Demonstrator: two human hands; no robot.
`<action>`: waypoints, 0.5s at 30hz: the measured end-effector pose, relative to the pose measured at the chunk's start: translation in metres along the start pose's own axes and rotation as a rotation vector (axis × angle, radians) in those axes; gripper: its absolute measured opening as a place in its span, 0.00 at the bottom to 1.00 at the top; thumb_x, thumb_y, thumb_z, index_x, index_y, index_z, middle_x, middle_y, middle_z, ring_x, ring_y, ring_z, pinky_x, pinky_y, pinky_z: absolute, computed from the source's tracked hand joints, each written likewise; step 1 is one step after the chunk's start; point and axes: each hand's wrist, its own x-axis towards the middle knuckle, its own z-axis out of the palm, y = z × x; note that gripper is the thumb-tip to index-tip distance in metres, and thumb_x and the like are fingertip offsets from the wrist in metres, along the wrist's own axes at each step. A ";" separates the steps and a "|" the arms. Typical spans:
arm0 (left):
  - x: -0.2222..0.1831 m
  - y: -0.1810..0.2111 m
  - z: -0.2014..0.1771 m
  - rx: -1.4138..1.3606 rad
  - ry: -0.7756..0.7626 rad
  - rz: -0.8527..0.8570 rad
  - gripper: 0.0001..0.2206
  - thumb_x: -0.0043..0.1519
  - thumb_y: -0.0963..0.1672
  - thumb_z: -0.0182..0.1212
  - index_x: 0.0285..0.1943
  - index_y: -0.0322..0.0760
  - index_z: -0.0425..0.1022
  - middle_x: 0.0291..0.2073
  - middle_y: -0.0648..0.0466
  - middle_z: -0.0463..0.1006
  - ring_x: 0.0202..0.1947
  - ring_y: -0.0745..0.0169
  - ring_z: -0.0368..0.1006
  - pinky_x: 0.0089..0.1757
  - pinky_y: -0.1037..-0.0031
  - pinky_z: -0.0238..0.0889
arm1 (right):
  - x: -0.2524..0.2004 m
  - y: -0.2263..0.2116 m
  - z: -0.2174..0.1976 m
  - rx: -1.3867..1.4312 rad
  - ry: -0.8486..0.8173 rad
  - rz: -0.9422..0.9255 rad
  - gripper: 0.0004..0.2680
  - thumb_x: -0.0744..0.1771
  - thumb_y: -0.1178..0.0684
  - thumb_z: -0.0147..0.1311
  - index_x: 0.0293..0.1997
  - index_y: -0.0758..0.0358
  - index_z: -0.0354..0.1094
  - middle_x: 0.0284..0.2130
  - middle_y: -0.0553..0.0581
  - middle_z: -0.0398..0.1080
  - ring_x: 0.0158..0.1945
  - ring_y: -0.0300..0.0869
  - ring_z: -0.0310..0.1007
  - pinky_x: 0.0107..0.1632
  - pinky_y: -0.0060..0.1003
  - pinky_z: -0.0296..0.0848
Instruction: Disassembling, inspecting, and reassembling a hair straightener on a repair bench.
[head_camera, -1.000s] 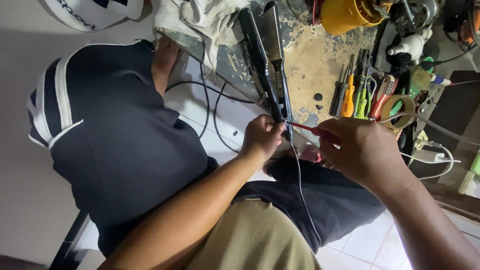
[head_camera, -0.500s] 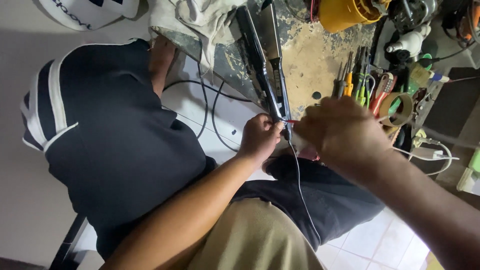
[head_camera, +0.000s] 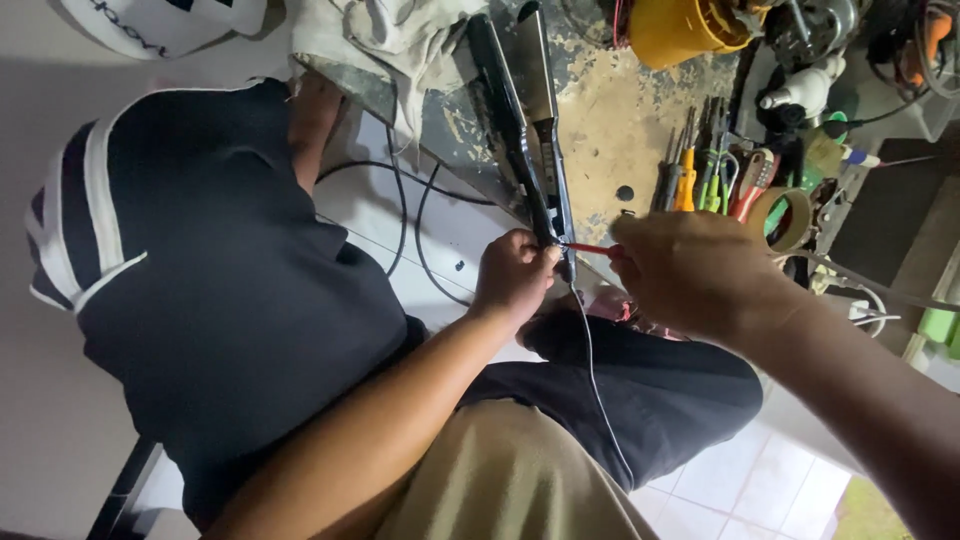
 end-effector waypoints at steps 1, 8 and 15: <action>0.000 0.000 0.001 -0.002 0.003 -0.001 0.20 0.60 0.44 0.62 0.52 0.15 0.72 0.33 0.30 0.79 0.37 0.39 0.81 0.41 0.60 0.78 | 0.002 0.002 0.004 -0.001 -0.001 -0.003 0.08 0.69 0.49 0.47 0.34 0.51 0.73 0.28 0.48 0.76 0.34 0.43 0.82 0.34 0.38 0.79; -0.003 0.005 0.004 -0.028 0.019 0.005 0.18 0.61 0.43 0.62 0.52 0.17 0.73 0.34 0.30 0.80 0.38 0.39 0.81 0.41 0.60 0.78 | 0.007 0.008 0.019 -0.230 0.185 -0.251 0.03 0.68 0.53 0.53 0.38 0.53 0.73 0.27 0.52 0.76 0.31 0.43 0.81 0.29 0.37 0.80; -0.010 0.016 0.002 -0.043 0.017 -0.018 0.20 0.62 0.43 0.61 0.55 0.15 0.71 0.37 0.27 0.79 0.40 0.36 0.81 0.41 0.59 0.78 | 0.000 -0.004 -0.002 -0.096 0.069 -0.078 0.05 0.68 0.50 0.51 0.40 0.51 0.75 0.26 0.52 0.78 0.32 0.46 0.82 0.30 0.43 0.81</action>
